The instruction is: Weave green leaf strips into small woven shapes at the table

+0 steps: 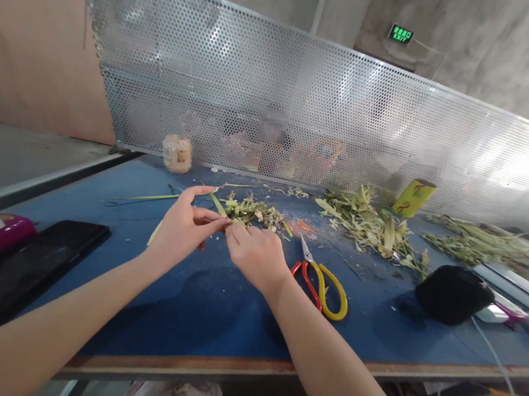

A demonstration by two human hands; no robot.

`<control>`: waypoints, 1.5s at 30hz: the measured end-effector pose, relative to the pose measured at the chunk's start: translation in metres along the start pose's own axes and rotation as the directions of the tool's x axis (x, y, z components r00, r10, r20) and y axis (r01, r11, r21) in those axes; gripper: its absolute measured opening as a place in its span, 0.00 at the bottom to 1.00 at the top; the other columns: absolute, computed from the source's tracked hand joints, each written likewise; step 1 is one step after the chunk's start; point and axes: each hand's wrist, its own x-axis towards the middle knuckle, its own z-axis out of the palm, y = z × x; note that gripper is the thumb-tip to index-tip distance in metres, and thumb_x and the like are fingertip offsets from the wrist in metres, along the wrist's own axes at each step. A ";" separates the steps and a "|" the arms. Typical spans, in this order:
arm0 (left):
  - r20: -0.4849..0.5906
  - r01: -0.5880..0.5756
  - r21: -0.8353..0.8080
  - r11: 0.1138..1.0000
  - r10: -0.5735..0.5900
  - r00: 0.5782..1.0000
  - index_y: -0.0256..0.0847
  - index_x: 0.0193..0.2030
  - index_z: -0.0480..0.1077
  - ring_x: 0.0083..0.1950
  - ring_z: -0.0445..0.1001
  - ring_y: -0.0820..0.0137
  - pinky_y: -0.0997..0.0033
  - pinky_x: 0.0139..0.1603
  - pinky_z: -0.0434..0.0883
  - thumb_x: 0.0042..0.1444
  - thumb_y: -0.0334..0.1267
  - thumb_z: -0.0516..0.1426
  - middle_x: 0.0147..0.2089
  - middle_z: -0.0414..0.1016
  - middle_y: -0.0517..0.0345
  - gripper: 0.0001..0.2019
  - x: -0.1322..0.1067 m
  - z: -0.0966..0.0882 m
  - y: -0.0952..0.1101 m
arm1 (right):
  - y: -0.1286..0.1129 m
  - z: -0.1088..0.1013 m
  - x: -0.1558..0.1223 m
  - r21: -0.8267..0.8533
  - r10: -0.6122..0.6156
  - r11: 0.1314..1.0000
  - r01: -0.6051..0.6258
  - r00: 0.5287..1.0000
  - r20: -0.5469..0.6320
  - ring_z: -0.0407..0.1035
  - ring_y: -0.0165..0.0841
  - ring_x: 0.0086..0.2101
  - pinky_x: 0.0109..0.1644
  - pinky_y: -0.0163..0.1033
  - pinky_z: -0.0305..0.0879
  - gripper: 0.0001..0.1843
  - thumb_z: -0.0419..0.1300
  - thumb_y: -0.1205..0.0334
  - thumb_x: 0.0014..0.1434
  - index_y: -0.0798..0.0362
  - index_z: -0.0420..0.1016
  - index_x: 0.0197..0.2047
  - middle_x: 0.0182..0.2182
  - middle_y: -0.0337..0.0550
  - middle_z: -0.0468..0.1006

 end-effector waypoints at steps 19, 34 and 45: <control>0.128 -0.246 0.300 0.922 0.217 0.968 0.40 0.61 0.48 0.35 0.72 0.70 0.69 0.39 0.65 0.51 0.29 0.50 0.34 0.75 0.56 0.29 0.006 0.002 -0.021 | -0.013 0.005 0.006 0.447 0.359 0.774 -0.448 0.893 0.273 0.68 0.31 0.32 0.31 0.33 0.62 0.07 0.55 0.62 0.55 0.55 0.68 0.37 0.35 0.44 0.71; 0.006 -0.148 0.369 0.918 0.157 0.988 0.31 0.58 0.53 0.29 0.70 0.74 0.72 0.37 0.67 0.49 0.30 0.54 0.28 0.75 0.59 0.29 0.017 -0.002 -0.019 | -0.001 0.008 0.000 0.545 0.339 0.730 -0.412 0.911 0.234 0.66 0.34 0.36 0.37 0.38 0.64 0.07 0.53 0.70 0.55 0.55 0.70 0.37 0.35 0.46 0.72; -0.002 -0.166 0.386 0.907 0.181 0.984 0.33 0.56 0.56 0.29 0.70 0.74 0.70 0.37 0.68 0.49 0.30 0.54 0.26 0.74 0.60 0.26 0.017 -0.003 -0.018 | 0.003 0.004 0.001 0.622 0.431 0.659 -0.422 0.890 0.147 0.66 0.30 0.32 0.36 0.34 0.61 0.06 0.53 0.69 0.55 0.53 0.71 0.31 0.28 0.40 0.72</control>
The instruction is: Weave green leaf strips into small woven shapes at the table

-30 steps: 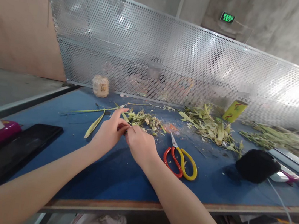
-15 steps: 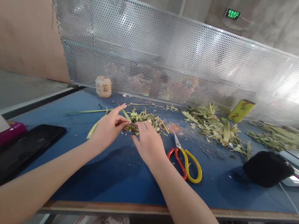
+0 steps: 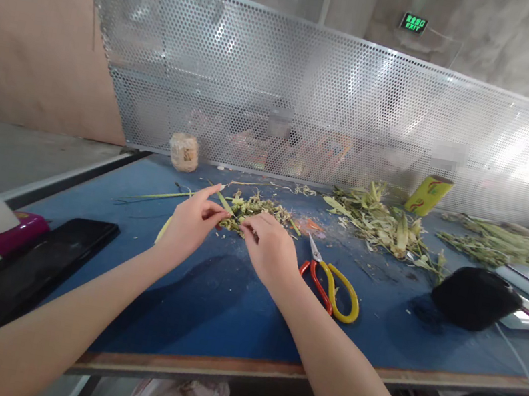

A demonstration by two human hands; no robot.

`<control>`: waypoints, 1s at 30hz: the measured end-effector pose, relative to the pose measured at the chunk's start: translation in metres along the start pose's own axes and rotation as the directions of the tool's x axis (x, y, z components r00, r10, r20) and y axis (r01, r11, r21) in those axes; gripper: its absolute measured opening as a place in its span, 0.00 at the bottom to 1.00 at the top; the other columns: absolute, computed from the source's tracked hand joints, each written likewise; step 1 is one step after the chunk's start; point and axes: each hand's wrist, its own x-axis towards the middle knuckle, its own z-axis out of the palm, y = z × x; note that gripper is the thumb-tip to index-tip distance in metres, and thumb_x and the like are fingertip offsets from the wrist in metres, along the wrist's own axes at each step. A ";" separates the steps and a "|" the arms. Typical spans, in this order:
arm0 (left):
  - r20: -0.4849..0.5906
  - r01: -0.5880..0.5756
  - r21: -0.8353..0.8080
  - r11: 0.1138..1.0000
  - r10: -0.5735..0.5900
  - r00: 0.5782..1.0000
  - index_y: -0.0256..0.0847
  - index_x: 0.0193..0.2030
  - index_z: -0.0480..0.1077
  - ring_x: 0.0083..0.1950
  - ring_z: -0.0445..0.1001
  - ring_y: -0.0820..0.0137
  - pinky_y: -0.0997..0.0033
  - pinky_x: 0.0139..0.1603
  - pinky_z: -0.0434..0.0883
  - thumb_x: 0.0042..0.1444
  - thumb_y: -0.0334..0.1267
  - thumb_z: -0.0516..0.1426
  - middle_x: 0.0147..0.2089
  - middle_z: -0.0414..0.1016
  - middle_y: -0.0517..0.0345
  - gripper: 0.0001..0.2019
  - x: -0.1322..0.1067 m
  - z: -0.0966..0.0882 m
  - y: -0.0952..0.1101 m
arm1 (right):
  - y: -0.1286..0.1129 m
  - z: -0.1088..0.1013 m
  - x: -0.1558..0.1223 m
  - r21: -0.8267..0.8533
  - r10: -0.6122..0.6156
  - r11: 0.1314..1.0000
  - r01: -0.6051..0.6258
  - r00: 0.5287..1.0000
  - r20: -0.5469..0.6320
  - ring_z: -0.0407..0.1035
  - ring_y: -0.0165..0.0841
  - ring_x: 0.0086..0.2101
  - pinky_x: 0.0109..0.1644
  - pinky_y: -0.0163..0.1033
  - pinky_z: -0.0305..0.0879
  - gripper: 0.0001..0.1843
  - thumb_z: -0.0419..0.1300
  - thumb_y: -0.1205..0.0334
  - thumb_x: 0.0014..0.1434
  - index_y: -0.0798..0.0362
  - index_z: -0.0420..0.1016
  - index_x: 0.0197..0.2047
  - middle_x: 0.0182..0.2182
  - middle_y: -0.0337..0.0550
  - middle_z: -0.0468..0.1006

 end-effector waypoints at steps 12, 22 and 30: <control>-0.013 -0.276 0.105 0.955 0.279 0.960 0.38 0.58 0.55 0.36 0.72 0.74 0.73 0.39 0.68 0.53 0.30 0.51 0.35 0.75 0.58 0.23 -0.006 -0.003 0.007 | 0.001 0.003 -0.001 -0.070 0.051 0.997 -0.046 0.996 0.078 0.69 0.33 0.35 0.39 0.36 0.63 0.08 0.53 0.66 0.54 0.53 0.73 0.31 0.34 0.42 0.76; 0.072 -0.348 0.135 0.928 0.341 0.937 0.37 0.58 0.54 0.37 0.72 0.73 0.74 0.39 0.68 0.54 0.29 0.50 0.36 0.76 0.57 0.23 -0.005 -0.002 0.003 | 0.006 -0.001 0.002 -0.017 0.150 0.989 -0.149 0.988 0.045 0.65 0.30 0.27 0.33 0.34 0.60 0.04 0.54 0.67 0.51 0.53 0.70 0.27 0.26 0.40 0.72; 0.075 -0.329 0.117 0.937 0.322 0.944 0.40 0.58 0.53 0.38 0.72 0.73 0.73 0.40 0.68 0.55 0.31 0.50 0.37 0.76 0.57 0.23 -0.006 -0.002 0.004 | 0.008 0.000 0.004 0.133 0.171 0.975 -0.176 0.984 0.048 0.67 0.30 0.27 0.32 0.35 0.62 0.07 0.52 0.65 0.53 0.54 0.71 0.32 0.28 0.43 0.74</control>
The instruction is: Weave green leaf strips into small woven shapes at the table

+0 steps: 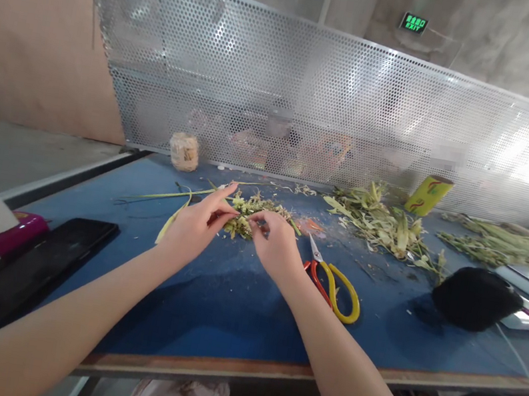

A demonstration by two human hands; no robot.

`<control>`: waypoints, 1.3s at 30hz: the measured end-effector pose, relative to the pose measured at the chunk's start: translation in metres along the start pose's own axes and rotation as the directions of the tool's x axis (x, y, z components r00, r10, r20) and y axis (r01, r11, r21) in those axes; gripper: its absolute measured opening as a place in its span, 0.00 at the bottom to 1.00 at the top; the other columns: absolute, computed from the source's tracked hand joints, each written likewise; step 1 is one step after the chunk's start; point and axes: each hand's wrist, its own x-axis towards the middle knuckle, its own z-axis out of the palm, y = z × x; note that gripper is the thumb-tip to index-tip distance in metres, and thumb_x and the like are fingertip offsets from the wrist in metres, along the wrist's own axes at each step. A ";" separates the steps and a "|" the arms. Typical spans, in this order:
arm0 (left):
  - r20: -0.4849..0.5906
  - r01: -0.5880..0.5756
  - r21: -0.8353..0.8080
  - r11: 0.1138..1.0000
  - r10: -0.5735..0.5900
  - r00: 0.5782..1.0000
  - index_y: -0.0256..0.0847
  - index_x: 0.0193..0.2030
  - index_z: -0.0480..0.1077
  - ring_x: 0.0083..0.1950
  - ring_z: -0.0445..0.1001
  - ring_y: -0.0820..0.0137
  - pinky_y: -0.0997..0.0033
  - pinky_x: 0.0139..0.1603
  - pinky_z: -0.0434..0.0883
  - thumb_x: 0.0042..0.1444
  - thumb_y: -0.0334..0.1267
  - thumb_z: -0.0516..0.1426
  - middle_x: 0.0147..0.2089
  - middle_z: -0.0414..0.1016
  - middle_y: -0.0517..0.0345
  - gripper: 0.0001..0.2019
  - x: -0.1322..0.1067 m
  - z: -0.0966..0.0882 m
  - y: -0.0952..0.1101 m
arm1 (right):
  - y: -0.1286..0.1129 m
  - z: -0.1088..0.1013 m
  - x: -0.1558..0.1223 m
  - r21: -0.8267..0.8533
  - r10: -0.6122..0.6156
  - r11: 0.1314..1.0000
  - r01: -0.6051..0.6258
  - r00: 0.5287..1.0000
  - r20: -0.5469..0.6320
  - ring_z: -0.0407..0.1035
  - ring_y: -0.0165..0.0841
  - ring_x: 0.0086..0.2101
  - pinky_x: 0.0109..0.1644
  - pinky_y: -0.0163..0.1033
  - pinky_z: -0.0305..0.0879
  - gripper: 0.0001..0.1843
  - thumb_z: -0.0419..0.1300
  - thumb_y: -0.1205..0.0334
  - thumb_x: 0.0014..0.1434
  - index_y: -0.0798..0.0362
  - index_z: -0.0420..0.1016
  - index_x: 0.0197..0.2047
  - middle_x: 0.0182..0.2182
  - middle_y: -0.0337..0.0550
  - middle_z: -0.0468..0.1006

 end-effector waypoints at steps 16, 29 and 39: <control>0.060 0.075 0.010 0.997 -0.076 0.995 0.42 0.58 0.53 0.36 0.72 0.73 0.73 0.39 0.67 0.53 0.30 0.51 0.35 0.76 0.59 0.25 0.001 -0.001 0.000 | 0.003 -0.003 -0.003 -0.051 -0.047 0.997 0.059 0.977 0.206 0.69 0.31 0.26 0.31 0.34 0.62 0.14 0.52 0.65 0.54 0.54 0.74 0.21 0.24 0.41 0.76; 0.143 0.076 -0.003 0.997 -0.075 0.987 0.42 0.59 0.51 0.36 0.72 0.71 0.71 0.38 0.67 0.53 0.30 0.50 0.36 0.76 0.59 0.26 0.001 0.005 -0.005 | -0.005 -0.008 -0.002 -0.129 -0.106 0.986 0.105 0.994 -0.001 0.64 0.28 0.24 0.31 0.33 0.60 0.08 0.54 0.66 0.51 0.52 0.74 0.27 0.27 0.40 0.75; 0.093 0.096 -0.140 0.986 -0.083 0.992 0.44 0.59 0.51 0.36 0.72 0.73 0.71 0.39 0.68 0.53 0.30 0.50 0.35 0.75 0.59 0.25 0.000 0.006 -0.002 | -0.011 -0.001 -0.003 0.399 0.144 0.906 -0.144 0.989 0.031 0.59 0.25 0.17 0.22 0.32 0.57 0.08 0.55 0.58 0.51 0.53 0.70 0.29 0.17 0.36 0.67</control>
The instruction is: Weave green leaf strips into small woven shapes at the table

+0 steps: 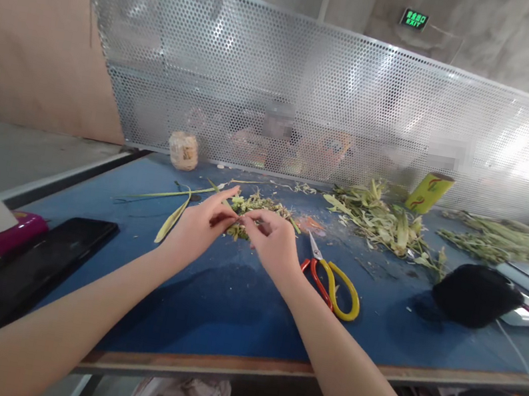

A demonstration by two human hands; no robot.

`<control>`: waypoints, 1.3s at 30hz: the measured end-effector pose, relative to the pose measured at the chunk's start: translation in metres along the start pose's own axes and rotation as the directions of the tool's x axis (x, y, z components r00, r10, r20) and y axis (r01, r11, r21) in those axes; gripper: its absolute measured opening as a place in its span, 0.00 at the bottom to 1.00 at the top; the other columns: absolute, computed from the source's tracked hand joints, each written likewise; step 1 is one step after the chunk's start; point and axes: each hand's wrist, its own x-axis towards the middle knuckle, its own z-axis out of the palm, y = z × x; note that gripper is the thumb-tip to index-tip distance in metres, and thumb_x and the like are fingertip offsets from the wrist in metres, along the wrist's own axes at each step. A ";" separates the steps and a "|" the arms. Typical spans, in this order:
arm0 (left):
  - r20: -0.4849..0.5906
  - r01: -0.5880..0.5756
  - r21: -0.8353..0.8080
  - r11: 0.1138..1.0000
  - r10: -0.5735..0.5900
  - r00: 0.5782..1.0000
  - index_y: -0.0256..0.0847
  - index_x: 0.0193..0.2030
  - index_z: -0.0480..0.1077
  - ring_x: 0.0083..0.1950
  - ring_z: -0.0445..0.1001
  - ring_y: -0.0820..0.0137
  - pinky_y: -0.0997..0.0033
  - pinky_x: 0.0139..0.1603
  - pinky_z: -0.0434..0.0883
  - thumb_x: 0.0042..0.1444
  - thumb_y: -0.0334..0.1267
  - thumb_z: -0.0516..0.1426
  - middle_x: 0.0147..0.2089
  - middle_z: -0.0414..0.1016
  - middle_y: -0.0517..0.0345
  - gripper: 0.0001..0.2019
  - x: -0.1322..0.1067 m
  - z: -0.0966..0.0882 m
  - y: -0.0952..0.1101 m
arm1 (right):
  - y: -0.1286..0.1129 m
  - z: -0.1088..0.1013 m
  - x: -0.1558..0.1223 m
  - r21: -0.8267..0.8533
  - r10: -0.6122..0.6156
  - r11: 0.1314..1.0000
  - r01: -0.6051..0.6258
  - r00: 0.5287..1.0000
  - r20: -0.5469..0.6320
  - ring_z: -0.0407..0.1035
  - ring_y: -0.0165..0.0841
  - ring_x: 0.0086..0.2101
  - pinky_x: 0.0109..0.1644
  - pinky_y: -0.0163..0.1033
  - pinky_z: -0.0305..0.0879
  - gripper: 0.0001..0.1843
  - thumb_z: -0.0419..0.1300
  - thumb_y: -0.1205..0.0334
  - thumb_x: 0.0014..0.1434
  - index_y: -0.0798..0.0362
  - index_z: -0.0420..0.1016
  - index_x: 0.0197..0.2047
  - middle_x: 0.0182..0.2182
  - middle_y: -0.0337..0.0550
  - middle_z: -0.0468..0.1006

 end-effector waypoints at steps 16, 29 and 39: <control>-0.035 0.072 -0.268 0.961 -0.084 0.996 0.40 0.57 0.54 0.33 0.71 0.73 0.72 0.37 0.69 0.52 0.31 0.53 0.30 0.73 0.60 0.24 -0.001 0.004 0.007 | 0.007 -0.002 0.008 0.465 0.341 0.817 -0.342 0.936 0.089 0.56 0.20 0.16 0.14 0.25 0.44 0.13 0.60 0.54 0.44 0.54 0.66 0.28 0.18 0.32 0.65; -0.022 -0.014 -0.149 0.989 0.011 1.000 0.45 0.59 0.52 0.37 0.74 0.73 0.73 0.42 0.70 0.52 0.33 0.54 0.35 0.77 0.61 0.27 -0.007 -0.003 0.016 | 0.006 -0.007 0.006 0.052 0.065 0.997 -0.064 0.998 -0.022 0.56 0.22 0.13 0.18 0.29 0.53 0.08 0.54 0.59 0.53 0.54 0.68 0.28 0.12 0.31 0.61; 0.003 0.014 -0.057 0.998 -0.014 1.000 0.45 0.61 0.49 0.34 0.75 0.70 0.70 0.39 0.71 0.49 0.32 0.55 0.32 0.78 0.61 0.32 -0.007 -0.001 0.016 | 0.006 -0.005 0.004 -0.224 -0.273 0.942 0.251 0.959 -0.073 0.66 0.28 0.27 0.28 0.33 0.62 0.05 0.55 0.65 0.53 0.53 0.71 0.27 0.30 0.42 0.72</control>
